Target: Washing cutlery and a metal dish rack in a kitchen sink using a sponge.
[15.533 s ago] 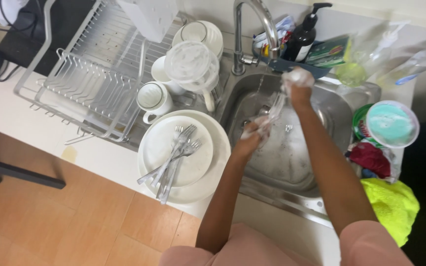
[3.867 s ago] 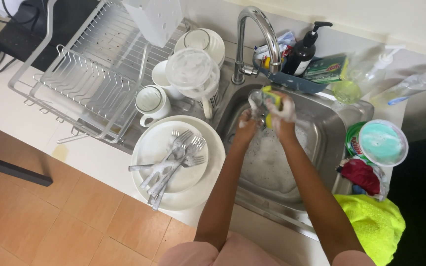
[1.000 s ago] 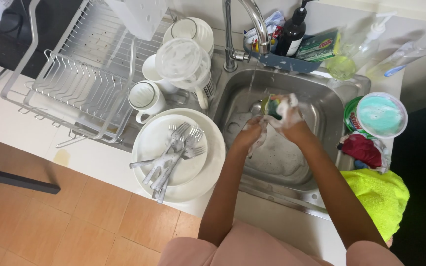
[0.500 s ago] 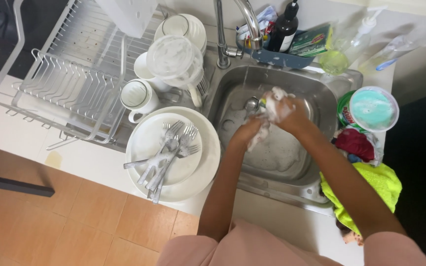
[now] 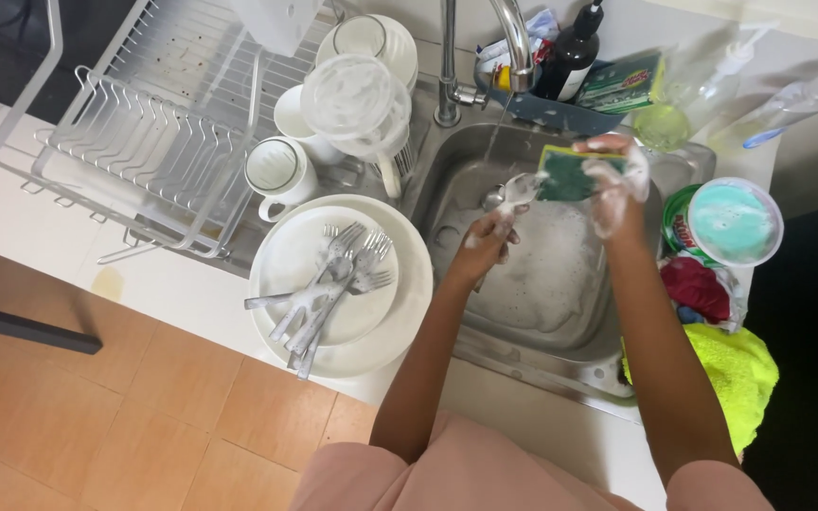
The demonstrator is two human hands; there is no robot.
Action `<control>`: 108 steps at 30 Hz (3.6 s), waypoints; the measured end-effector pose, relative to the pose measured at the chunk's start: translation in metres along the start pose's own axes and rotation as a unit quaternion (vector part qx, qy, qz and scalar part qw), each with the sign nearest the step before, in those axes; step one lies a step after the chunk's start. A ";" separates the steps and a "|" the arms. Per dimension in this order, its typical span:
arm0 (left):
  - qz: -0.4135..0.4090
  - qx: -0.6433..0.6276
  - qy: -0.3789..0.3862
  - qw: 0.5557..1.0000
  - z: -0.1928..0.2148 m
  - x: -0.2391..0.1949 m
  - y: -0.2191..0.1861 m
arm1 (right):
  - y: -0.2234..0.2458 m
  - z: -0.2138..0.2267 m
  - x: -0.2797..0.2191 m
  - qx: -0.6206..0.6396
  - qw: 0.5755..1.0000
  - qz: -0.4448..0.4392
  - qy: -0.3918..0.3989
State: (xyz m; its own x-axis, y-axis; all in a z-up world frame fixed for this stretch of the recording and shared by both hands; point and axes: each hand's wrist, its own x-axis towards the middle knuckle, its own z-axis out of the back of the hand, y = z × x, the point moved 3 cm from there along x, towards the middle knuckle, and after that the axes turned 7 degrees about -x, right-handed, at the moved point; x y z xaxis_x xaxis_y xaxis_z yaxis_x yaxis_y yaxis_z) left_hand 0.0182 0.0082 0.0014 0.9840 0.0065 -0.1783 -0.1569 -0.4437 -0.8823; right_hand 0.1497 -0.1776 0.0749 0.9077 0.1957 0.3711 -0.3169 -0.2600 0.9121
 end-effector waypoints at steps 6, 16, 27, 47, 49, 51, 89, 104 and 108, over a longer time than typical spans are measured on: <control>-0.015 0.034 0.017 0.999 -0.018 -0.012 -0.026 | 0.010 -0.034 -0.006 -0.005 0.997 0.053 -0.047; -0.134 0.018 0.085 0.987 -0.020 -0.013 -0.037 | 0.021 -0.034 0.022 -0.487 0.870 0.053 -0.059; -0.176 0.151 -0.058 0.971 -0.013 -0.059 -0.093 | 0.044 -0.082 -0.019 -0.097 0.951 -0.228 0.183; -0.018 0.639 -0.329 0.695 0.097 -0.203 -0.146 | -0.048 -0.236 -0.088 -0.116 0.900 -0.239 0.345; 0.027 0.670 -0.322 0.669 0.114 -0.203 -0.139 | -0.061 -0.240 -0.089 -0.073 0.899 -0.246 0.354; 0.061 0.677 -0.302 0.669 0.131 -0.202 -0.131 | -0.048 -0.248 -0.090 0.016 0.892 -0.283 0.352; 0.101 0.670 -0.127 0.725 0.031 0.068 0.074 | -0.096 0.039 -0.078 -0.115 0.925 -0.341 -0.121; -0.001 0.522 -0.269 0.810 0.062 0.083 0.081 | -0.160 0.065 -0.105 0.020 0.924 -0.375 -0.077; -0.159 0.446 -0.318 0.822 0.059 0.094 0.068 | -0.082 -0.004 -0.064 -0.015 0.888 -0.455 -0.064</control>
State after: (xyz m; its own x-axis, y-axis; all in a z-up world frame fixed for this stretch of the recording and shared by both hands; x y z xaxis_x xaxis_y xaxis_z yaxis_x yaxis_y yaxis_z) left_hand 0.0947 0.0316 -0.1010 0.7880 0.5885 0.1809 -0.1801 0.5013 -0.8463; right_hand 0.1165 -0.1654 -0.0229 0.8153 0.2020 -0.5426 0.5579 -0.0234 0.8296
